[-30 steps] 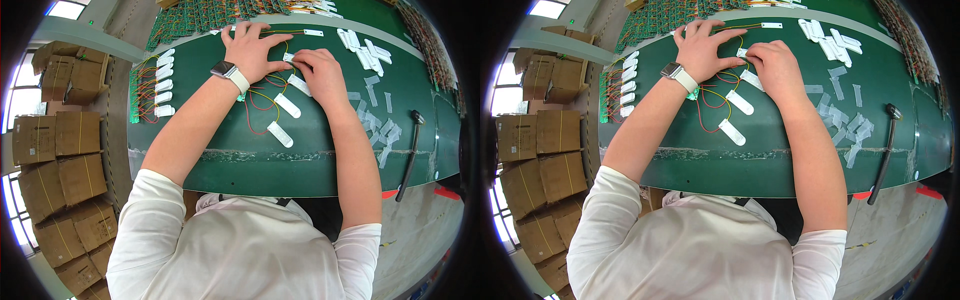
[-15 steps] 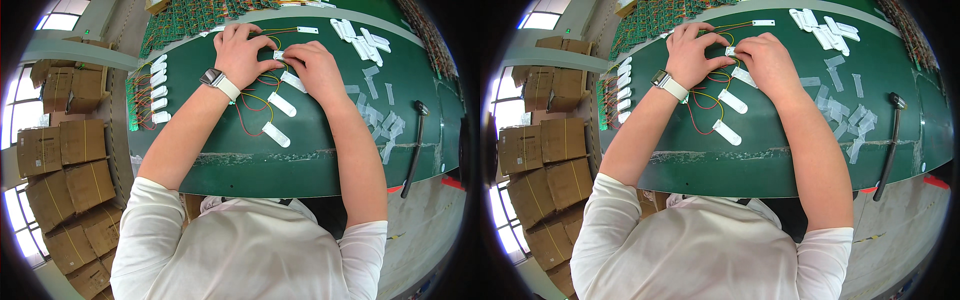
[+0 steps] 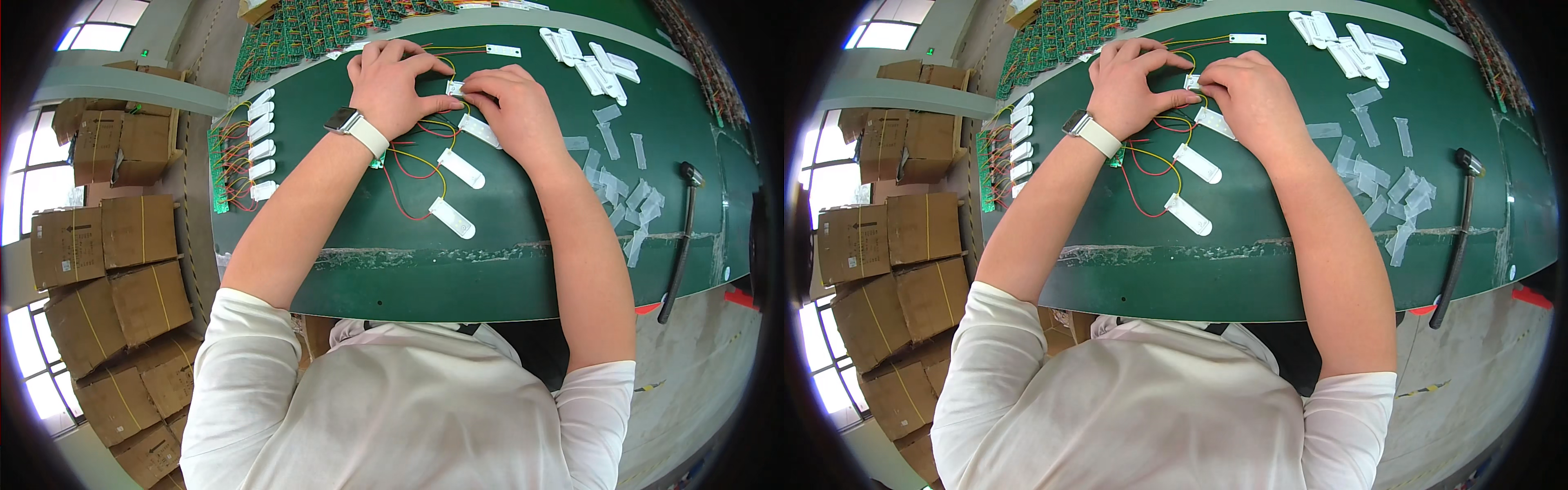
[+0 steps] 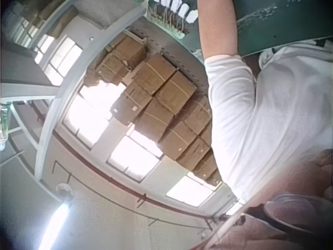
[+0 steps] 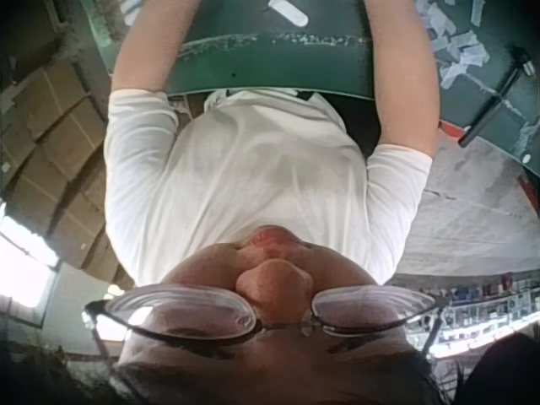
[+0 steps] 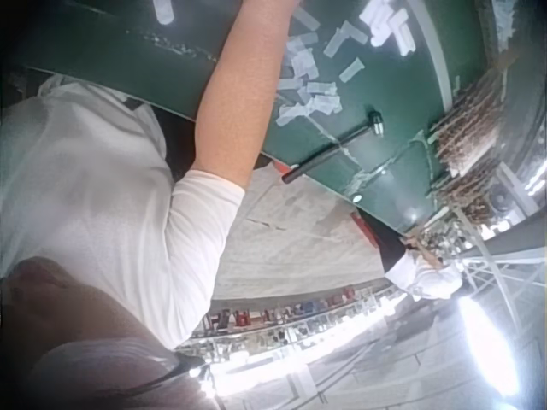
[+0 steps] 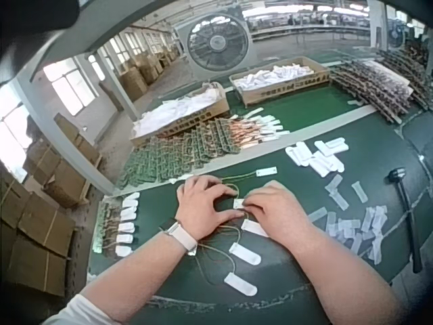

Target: The person assembles small electronic components by attaching white components to circuit boards, then securing plastic clips with a small hammer.

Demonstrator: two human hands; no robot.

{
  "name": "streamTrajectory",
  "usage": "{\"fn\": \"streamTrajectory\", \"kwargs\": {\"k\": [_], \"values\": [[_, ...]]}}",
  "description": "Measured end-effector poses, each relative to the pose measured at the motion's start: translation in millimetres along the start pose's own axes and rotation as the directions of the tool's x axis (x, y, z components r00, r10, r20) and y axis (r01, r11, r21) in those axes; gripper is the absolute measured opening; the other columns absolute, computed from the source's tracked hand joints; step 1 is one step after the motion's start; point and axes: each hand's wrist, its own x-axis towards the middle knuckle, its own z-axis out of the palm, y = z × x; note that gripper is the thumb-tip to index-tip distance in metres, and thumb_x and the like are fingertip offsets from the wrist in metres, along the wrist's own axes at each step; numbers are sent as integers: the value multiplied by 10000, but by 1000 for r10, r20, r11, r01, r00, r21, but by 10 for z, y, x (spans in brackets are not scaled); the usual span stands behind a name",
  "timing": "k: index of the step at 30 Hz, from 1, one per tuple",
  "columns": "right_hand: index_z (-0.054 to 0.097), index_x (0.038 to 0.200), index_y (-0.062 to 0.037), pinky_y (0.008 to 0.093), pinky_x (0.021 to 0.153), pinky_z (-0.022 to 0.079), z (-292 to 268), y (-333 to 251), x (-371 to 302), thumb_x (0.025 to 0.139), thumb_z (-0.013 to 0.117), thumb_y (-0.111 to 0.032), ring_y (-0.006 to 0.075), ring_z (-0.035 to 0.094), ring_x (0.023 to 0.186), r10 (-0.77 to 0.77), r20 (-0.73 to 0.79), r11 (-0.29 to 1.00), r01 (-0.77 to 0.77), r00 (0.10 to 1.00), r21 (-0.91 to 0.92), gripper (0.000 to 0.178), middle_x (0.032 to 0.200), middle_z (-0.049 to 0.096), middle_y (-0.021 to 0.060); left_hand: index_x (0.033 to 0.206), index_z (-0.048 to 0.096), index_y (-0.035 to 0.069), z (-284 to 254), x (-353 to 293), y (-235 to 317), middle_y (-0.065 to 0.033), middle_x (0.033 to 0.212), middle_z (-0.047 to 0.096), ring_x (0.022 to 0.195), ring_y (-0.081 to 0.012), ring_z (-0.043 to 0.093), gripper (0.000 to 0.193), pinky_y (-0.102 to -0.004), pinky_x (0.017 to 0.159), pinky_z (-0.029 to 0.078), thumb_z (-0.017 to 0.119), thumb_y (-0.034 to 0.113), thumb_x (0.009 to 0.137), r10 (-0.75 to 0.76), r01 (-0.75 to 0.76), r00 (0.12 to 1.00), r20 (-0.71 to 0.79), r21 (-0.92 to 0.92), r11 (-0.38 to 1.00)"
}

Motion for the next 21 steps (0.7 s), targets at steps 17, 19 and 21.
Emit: {"fn": "streamTrajectory", "kwargs": {"k": [17,19,21], "values": [[780,961,-84,385,865,563,-11,13,-7,871,736,-111,264,663,979,-9,23,1000,9,1000,-1,104,992,762,24,1165,793,450,-29,17,-15,7,1467,579,1424,-333,399,482,-580,1195,229,839,637,723,-15,18,995,97,-27,999],[782,969,-83,384,868,560,-22,2,2,871,738,-111,264,660,981,-16,36,1000,16,999,0,111,998,760,24,1199,762,501,-50,15,8,-5,1526,531,1490,-367,324,512,-724,1188,132,802,698,728,-22,10,994,110,105,994],[785,976,-81,382,870,558,-15,-10,9,870,740,-110,263,656,983,-27,50,1000,27,998,2,118,1003,757,24,1215,745,521,-43,2,-22,-9,1547,509,1513,-379,286,527,-774,1166,90,784,723,730,-31,17,991,130,101,995]]}}
